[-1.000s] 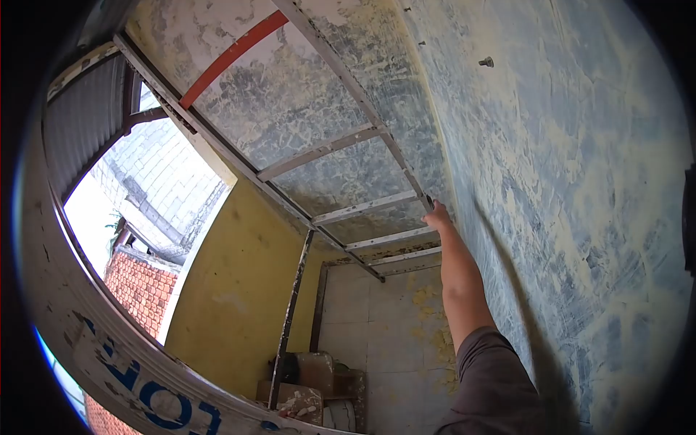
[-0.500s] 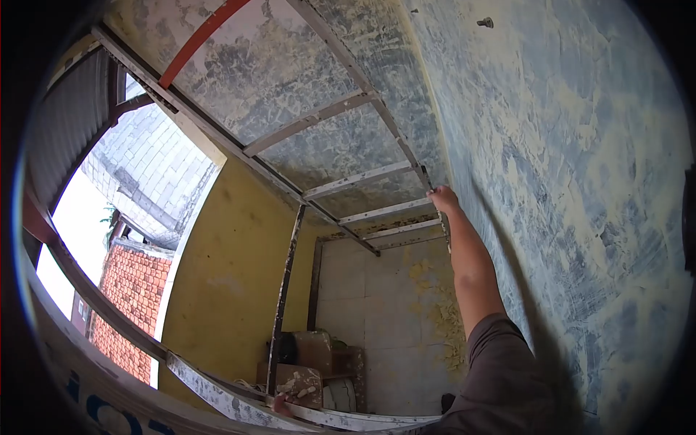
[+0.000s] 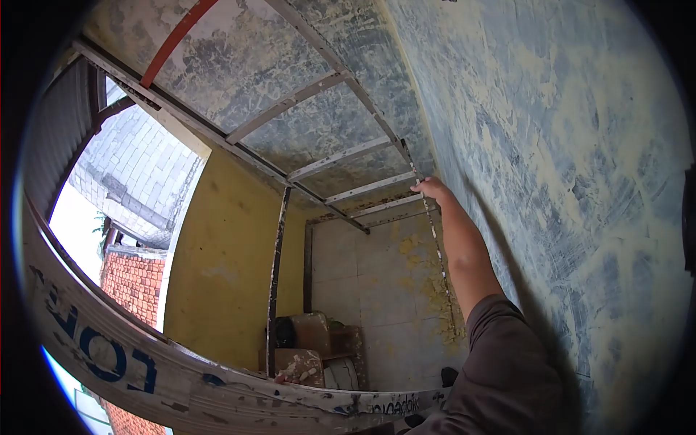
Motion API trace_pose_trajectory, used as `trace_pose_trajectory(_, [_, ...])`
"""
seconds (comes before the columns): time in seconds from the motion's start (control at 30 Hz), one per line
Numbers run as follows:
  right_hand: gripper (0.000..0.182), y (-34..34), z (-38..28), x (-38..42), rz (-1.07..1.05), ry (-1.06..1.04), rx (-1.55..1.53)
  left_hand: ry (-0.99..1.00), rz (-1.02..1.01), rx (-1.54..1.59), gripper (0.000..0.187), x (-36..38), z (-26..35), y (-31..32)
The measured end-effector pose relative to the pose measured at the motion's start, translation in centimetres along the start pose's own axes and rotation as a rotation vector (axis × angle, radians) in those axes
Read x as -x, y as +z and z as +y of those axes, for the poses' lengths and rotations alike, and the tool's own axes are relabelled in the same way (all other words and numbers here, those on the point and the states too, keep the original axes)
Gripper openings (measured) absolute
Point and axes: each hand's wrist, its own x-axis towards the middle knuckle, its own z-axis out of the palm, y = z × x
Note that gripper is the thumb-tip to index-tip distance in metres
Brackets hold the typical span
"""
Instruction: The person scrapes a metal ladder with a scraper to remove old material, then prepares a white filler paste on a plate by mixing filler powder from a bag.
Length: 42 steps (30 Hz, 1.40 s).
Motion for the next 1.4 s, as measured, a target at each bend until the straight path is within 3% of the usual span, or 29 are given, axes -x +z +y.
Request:
trace_pose_trajectory(0.03, [0.050, 1.0, 0.0, 1.9, -0.008, 0.015, 0.002, -0.002, 0.003, -0.001, 0.011, 0.1, 0.1, 0.0])
trace_pose_trajectory(0.1, [0.038, 2.3, 1.3, 5.4, -0.308, 0.369, -0.179, -0.005, 0.002, -0.001, 0.012, 0.0, 0.1, 0.2])
trace_pose_trajectory(0.13, [0.032, 3.1, 2.7, 7.1, -0.264, 0.260, -0.235, -0.001, 0.005, -0.006, 0.012, 0.0, 0.1, 0.5])
trace_pose_trajectory(0.17, [0.032, 3.2, 3.9, 8.5, -0.265, 0.302, -0.241, -0.003, 0.010, -0.009, 0.012, 0.0, 0.1, 0.7])
trace_pose_trajectory(0.23, [0.032, 3.1, 5.9, 9.7, -0.236, 0.073, -0.499, 0.003, 0.022, -0.018, 0.012, 0.0, 0.3, 1.0])
trace_pose_trajectory(0.3, [0.033, 1.0, 2.4, 15.3, -0.292, 0.221, -0.547, 0.010, 0.038, -0.015, 0.012, 0.3, 0.0, 1.4])
trace_pose_trajectory(0.43, [0.033, 2.2, 4.6, 22.2, -0.371, 0.305, -0.566, 0.014, 0.068, -0.009, 0.013, 0.4, -0.5, 2.2])
trace_pose_trajectory(0.53, [0.037, 3.0, 5.1, 28.2, -0.302, 0.296, -0.541, 0.019, 0.061, 0.027, 0.014, 0.7, -0.8, 2.4])
trace_pose_trajectory(0.7, [0.046, 3.2, 7.4, 37.9, -0.362, 0.305, -0.666, -0.020, 0.050, 0.086, 0.013, -0.5, -1.1, 1.5])
trace_pose_trajectory(0.77, [0.048, 3.4, 7.4, 41.9, -0.365, 0.308, -0.677, 0.018, -0.088, 0.054, 0.013, -2.7, -1.7, -0.7])
trace_pose_trajectory(0.87, [0.055, 3.6, 5.2, 47.1, -0.407, 0.198, -0.680, 0.008, -0.087, 0.074, 0.016, -3.1, -1.9, -1.1])
trace_pose_trajectory(0.9, [0.055, 3.3, 4.3, 48.0, -0.401, 0.198, -0.668, 0.047, -0.120, 0.074, 0.026, -3.8, -2.3, -1.4])
trace_pose_trajectory(0.97, [0.052, 3.4, 1.7, 50.3, -0.381, 0.029, -0.783, -0.010, 0.000, 0.079, 0.029, -1.5, -1.5, 0.5])
trace_pose_trajectory(1.0, [0.050, 3.2, -0.2, 51.3, -0.346, -0.003, -0.769, -0.002, -0.041, 0.064, 0.030, -1.7, -1.6, 0.2])
trace_pose_trajectory(1.13, [0.040, 5.3, -4.4, 52.0, -0.187, -0.006, -0.678, 0.039, -0.068, 0.031, 0.032, -2.6, -1.7, -0.3])
trace_pose_trajectory(1.3, [0.033, 7.2, -2.8, 50.9, -0.061, -0.021, -0.703, 0.056, -0.079, 0.019, 0.030, -2.1, -1.5, 0.3])
trace_pose_trajectory(1.4, [0.027, 7.4, -0.9, 51.1, -0.170, -0.045, -0.656, 0.047, -0.099, -0.013, 0.030, -3.4, -1.8, -0.6])
